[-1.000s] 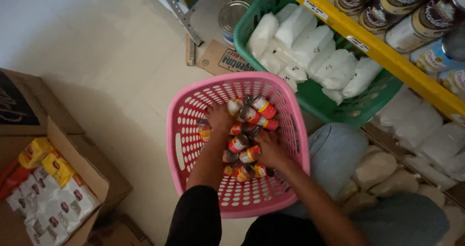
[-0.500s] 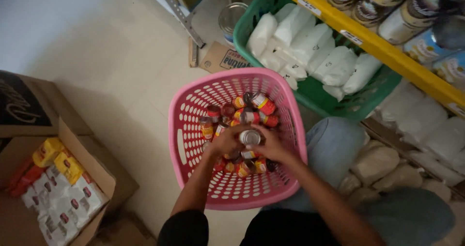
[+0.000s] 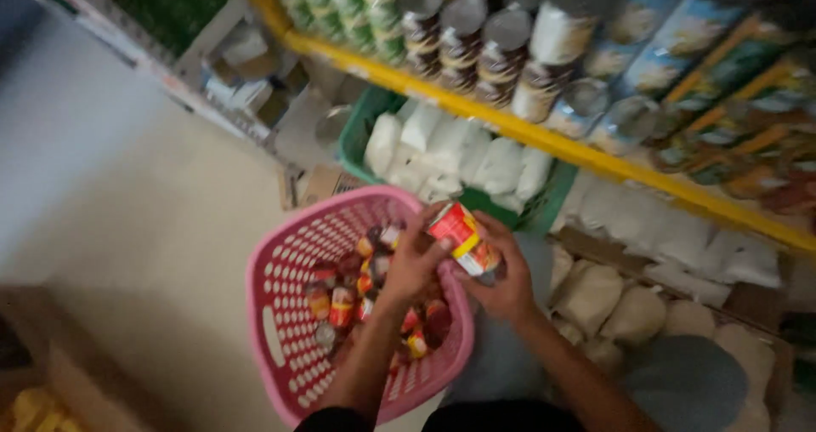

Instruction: Stocking canned goods from a pink plastic basket onto grocery store shelves.

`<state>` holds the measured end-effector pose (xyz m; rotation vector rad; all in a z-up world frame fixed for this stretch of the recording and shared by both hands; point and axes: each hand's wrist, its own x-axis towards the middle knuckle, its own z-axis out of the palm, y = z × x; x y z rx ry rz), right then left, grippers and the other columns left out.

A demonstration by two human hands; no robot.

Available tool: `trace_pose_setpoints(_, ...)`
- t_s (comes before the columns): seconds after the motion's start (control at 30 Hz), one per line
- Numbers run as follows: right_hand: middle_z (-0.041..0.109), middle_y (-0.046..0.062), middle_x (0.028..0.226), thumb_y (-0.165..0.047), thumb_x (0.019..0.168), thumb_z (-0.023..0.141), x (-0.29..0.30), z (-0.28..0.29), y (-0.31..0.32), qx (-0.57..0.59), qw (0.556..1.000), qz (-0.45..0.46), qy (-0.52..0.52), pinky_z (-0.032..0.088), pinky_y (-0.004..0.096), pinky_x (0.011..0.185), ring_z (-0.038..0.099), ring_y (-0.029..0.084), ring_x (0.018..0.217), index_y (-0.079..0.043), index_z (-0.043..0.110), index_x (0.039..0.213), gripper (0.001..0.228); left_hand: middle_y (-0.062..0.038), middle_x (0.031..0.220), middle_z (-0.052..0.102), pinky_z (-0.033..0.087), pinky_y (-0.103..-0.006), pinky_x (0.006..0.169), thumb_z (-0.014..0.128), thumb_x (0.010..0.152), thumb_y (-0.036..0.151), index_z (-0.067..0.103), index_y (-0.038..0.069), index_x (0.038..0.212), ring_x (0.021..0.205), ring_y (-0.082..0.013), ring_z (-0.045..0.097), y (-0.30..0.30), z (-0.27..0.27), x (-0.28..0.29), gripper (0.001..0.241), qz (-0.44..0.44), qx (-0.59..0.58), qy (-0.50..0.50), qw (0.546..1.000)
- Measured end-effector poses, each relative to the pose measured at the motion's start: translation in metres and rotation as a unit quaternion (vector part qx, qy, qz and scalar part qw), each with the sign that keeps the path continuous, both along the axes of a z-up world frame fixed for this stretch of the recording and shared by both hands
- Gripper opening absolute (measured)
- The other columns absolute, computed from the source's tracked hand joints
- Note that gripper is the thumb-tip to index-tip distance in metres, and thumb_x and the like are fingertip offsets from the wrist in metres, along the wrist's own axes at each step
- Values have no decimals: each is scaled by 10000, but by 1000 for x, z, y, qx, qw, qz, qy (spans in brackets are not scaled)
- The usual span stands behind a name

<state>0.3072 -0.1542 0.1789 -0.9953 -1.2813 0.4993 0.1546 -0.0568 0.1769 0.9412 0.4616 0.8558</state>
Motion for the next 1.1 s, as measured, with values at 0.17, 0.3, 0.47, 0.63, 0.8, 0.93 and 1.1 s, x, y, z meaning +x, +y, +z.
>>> trace_pose_setpoints(0.17, 391, 165, 1609, -57, 829, 826, 30, 58, -22, 27, 995, -87, -40, 384, 427, 1209, 425, 295, 1483, -41, 421, 1489, 774, -133, 1421, 598, 457, -430, 1145, 792, 811, -61, 430, 27, 1505, 1327, -252, 573, -30, 97, 41, 788, -30, 119, -36, 992)
trace_pose_setpoints(0.3, 419, 143, 1583, -24, 867, 783, 59, 58, -35, 17, 995, -44, 88, 350, 431, 1234, 435, 266, 1472, -27, 377, 1535, 781, -136, 1498, 608, 433, -430, 1255, 799, 819, -60, 520, 8, 1482, 1434, -253, 565, -35, 131, 65, 722, -70, 269, -6, 961)
trace_pose_setpoints(0.47, 537, 145, 1451, -2, 859, 798, 84, 96, -60, 35, 988, -104, 108, 484, 411, 1124, 560, 251, 1349, -12, 464, 1480, 706, -122, 1489, 577, 408, -439, 1243, 794, 851, -30, 494, 17, 1512, 1416, -249, 538, -22, 138, 111, 727, -154, 192, -138, 959)
trace_pose_setpoints(0.63, 556, 141, 1433, 27, 862, 820, 112, 122, -62, 147, 967, -203, 53, 514, 399, 1143, 587, 243, 1331, -1, 524, 1418, 630, -129, 1451, 581, 442, -489, 1160, 714, 916, 72, 500, 18, 1497, 1359, -277, 564, -27, 157, 166, 622, -215, 26, -240, 946)
trace_pose_setpoints(0.8, 526, 120, 1407, 42, 852, 845, 139, 150, -60, 205, 939, -277, 16, 523, 390, 1142, 580, 240, 1333, -29, 528, 1329, 577, -134, 1326, 635, 506, -522, 1080, 692, 935, 92, 511, 88, 1342, 1257, -306, 624, -34, 159, 219, 446, -195, -50, -263, 944)
trace_pose_setpoints(0.93, 515, 124, 1400, 52, 818, 856, 164, 157, -60, 210, 912, -351, -44, 497, 388, 1144, 566, 253, 1327, -36, 526, 1303, 593, -124, 1317, 651, 522, -429, 1028, 708, 978, 68, 538, -2, 1417, 1202, -258, 643, -50, 164, 250, 476, -199, 81, -199, 956)
trace_pose_setpoints(1.1, 540, 159, 1373, 31, 831, 828, 199, 203, -67, 203, 875, -410, -157, 459, 427, 1157, 558, 295, 1315, -24, 551, 1279, 530, -171, 1249, 686, 597, -434, 1024, 785, 896, -95, 479, -37, 1306, 1170, -258, 690, -42, 215, 281, 514, -161, 236, -113, 952)
